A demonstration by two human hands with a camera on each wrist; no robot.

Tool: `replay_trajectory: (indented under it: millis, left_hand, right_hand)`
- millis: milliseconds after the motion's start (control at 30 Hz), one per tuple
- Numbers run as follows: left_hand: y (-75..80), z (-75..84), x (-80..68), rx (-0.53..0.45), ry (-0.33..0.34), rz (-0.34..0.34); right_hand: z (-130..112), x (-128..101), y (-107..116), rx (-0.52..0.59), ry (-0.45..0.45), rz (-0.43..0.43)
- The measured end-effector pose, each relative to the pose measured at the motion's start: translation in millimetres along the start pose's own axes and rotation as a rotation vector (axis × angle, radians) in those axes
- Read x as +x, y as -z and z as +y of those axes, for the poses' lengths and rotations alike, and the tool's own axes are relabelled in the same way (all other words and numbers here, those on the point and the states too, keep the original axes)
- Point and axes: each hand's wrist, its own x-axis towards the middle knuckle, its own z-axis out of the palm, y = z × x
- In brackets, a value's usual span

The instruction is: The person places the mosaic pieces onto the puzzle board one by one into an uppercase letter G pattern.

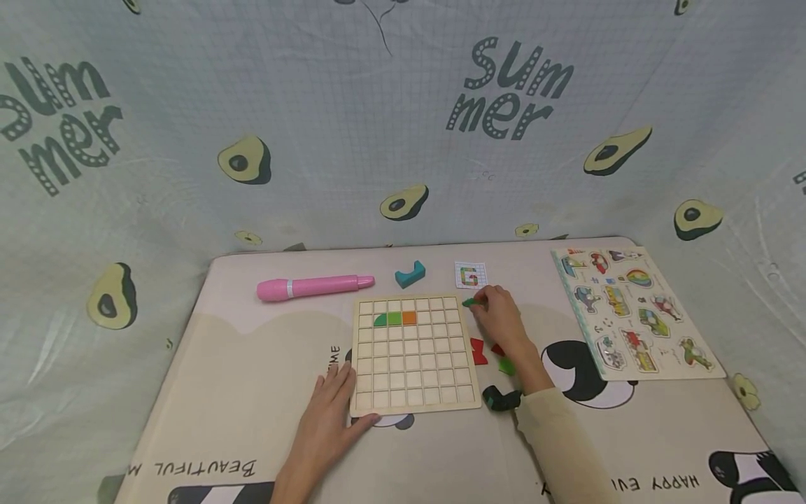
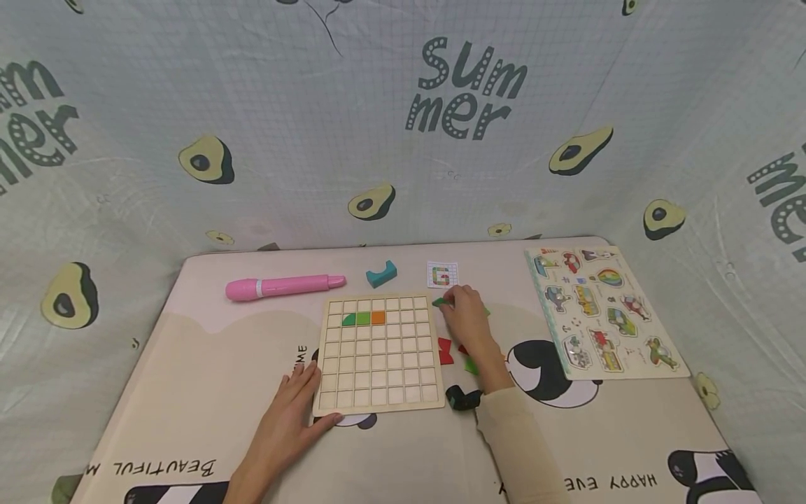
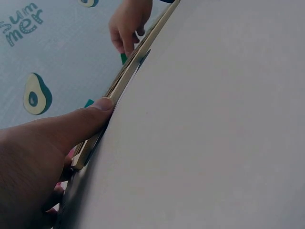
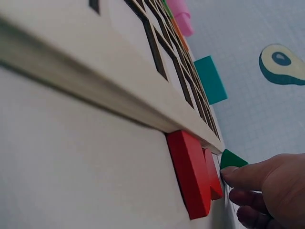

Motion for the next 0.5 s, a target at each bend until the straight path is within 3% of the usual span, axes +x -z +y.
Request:
replay_trajectory:
  millis: [500]
  left_hand:
    - [-0.9,-0.5,-0.7,0.008,-0.002,-0.002]
  right_hand:
    - [-2.7,-3.4,-0.5,0.056,0.061,0.059]
